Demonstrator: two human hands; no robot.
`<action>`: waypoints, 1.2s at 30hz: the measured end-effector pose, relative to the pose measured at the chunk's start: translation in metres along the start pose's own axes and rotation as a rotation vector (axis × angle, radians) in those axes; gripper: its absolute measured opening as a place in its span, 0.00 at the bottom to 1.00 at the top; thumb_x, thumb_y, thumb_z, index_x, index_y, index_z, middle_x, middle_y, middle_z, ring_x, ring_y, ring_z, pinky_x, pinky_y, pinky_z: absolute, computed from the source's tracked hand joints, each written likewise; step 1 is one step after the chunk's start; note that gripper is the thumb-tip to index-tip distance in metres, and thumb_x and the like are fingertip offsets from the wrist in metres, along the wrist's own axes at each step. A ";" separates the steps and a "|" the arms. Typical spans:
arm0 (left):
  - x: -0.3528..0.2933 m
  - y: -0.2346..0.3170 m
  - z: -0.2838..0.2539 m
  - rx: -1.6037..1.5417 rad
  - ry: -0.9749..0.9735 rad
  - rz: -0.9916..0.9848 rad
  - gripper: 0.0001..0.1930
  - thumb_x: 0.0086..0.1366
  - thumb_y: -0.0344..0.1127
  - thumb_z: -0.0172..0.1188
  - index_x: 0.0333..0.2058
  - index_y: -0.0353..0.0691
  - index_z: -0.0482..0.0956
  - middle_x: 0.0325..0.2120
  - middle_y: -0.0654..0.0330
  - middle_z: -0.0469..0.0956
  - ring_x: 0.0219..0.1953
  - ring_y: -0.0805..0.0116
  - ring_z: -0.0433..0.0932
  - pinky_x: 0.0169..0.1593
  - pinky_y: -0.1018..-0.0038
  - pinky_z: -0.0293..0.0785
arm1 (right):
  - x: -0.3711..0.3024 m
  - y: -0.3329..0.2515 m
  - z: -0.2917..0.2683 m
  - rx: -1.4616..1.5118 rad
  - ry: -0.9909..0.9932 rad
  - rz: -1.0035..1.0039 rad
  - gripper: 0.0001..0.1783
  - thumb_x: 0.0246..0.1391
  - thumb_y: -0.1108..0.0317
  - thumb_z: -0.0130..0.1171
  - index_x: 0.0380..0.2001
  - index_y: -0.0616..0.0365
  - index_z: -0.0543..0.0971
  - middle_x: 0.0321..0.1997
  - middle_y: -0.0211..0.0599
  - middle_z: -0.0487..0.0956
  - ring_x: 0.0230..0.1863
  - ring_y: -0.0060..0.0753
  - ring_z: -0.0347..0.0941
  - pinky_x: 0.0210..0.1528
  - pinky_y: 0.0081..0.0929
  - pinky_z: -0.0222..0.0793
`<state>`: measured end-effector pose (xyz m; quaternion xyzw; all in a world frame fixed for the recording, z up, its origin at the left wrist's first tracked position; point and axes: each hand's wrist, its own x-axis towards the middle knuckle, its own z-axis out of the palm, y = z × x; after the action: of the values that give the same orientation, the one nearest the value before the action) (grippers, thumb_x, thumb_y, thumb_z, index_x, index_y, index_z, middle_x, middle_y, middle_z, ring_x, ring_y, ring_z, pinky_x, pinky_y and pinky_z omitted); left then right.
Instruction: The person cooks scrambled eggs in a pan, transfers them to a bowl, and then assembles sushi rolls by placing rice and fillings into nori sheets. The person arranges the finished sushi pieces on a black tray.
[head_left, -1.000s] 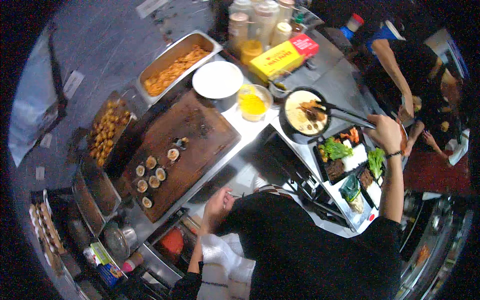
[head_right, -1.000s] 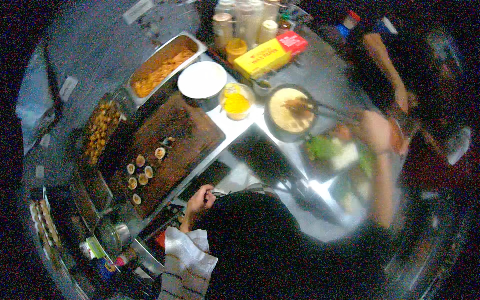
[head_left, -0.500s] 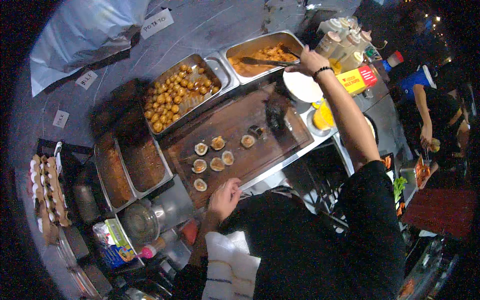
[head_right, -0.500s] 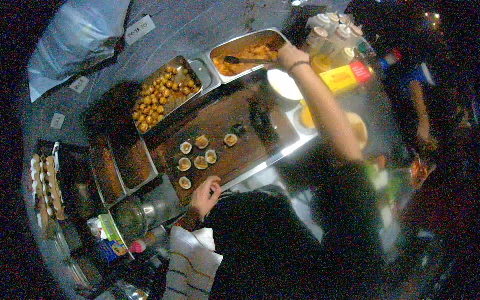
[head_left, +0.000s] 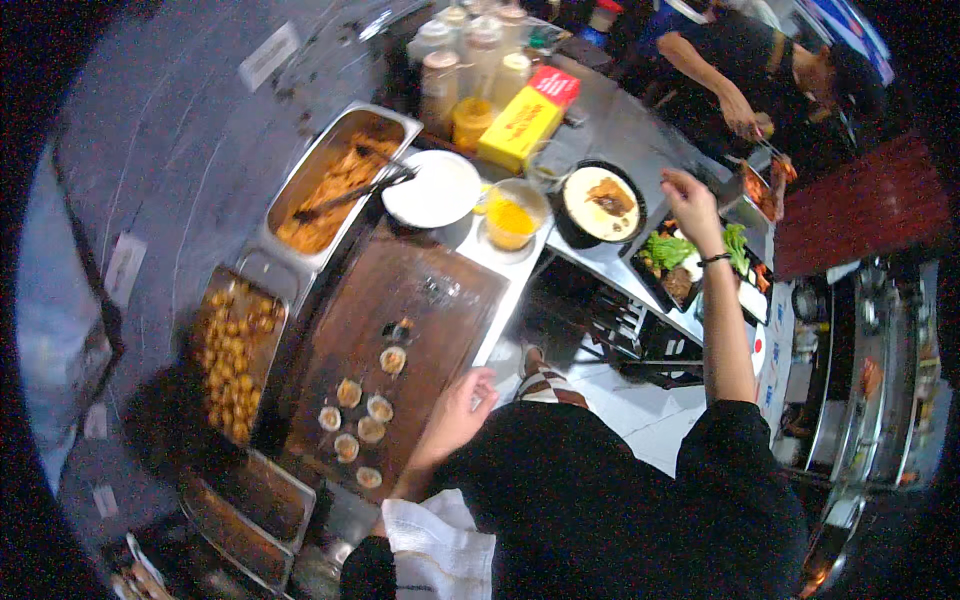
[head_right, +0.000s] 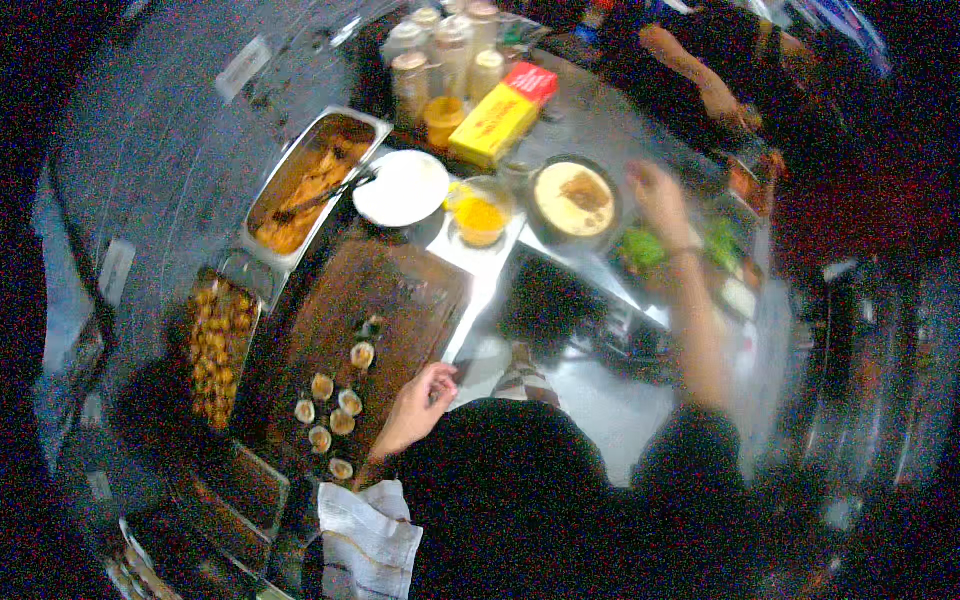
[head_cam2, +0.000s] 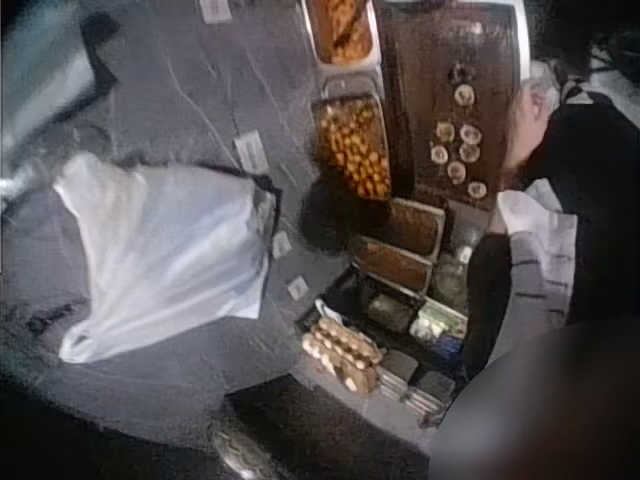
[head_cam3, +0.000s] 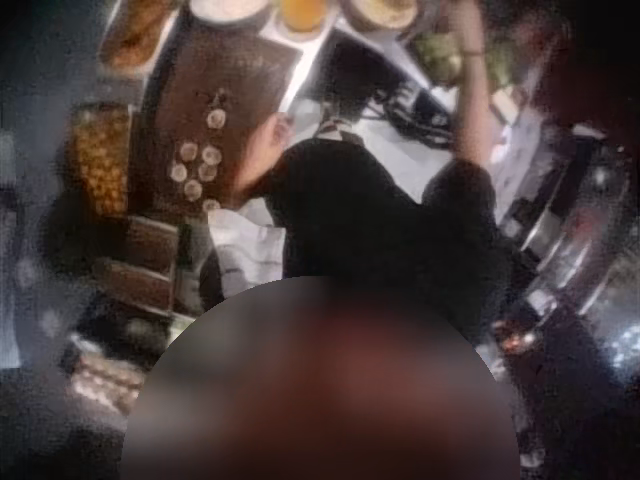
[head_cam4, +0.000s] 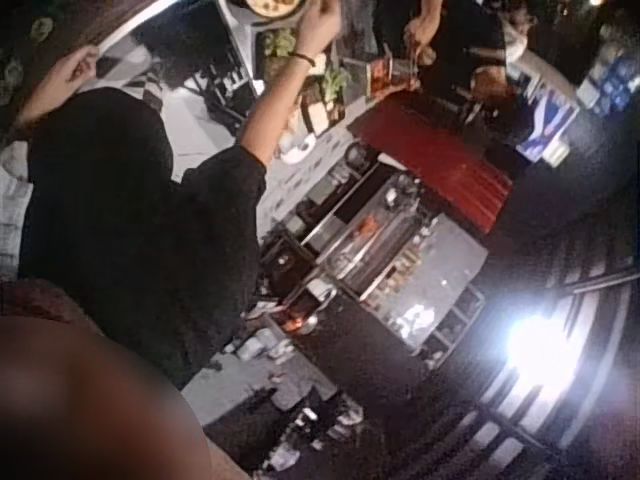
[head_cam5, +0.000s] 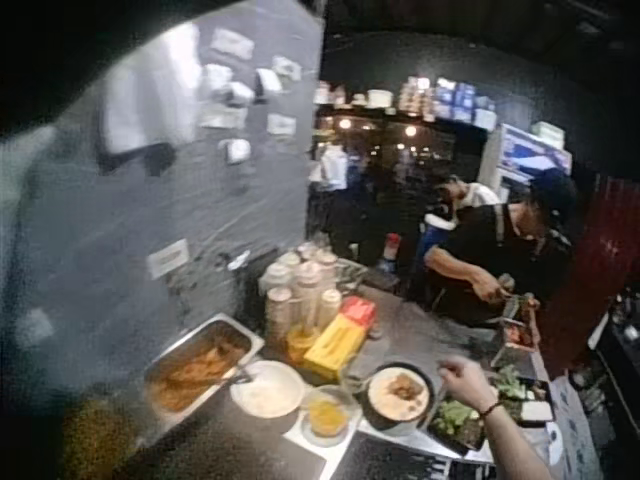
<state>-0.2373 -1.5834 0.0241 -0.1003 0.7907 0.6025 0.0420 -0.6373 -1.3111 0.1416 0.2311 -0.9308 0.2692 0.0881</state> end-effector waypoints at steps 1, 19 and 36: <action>0.025 0.007 0.008 0.010 -0.051 0.034 0.18 0.66 0.35 0.61 0.53 0.39 0.72 0.35 0.55 0.80 0.37 0.62 0.82 0.44 0.68 0.77 | -0.003 0.029 0.013 -0.105 -0.023 0.070 0.16 0.60 0.65 0.56 0.50 0.59 0.80 0.44 0.44 0.84 0.46 0.36 0.81 0.50 0.33 0.74; 0.324 0.040 0.162 -0.854 0.286 -0.258 0.38 0.69 0.26 0.53 0.72 0.49 0.44 0.65 0.55 0.63 0.61 0.60 0.69 0.51 0.63 0.78 | -0.016 0.150 0.039 0.348 -0.094 0.092 0.16 0.60 0.69 0.55 0.51 0.56 0.79 0.44 0.45 0.81 0.46 0.46 0.77 0.52 0.39 0.71; 0.398 0.037 0.192 -0.872 0.284 -0.274 0.44 0.67 0.28 0.57 0.73 0.55 0.39 0.62 0.55 0.67 0.51 0.66 0.76 0.45 0.71 0.80 | -0.052 0.153 0.015 0.443 -0.302 -0.153 0.15 0.56 0.79 0.57 0.47 0.64 0.79 0.40 0.44 0.81 0.41 0.40 0.77 0.46 0.32 0.71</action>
<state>-0.6444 -1.4322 -0.0681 -0.2932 0.4415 0.8474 -0.0332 -0.6651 -1.1844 0.0433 0.3518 -0.8316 0.4214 -0.0843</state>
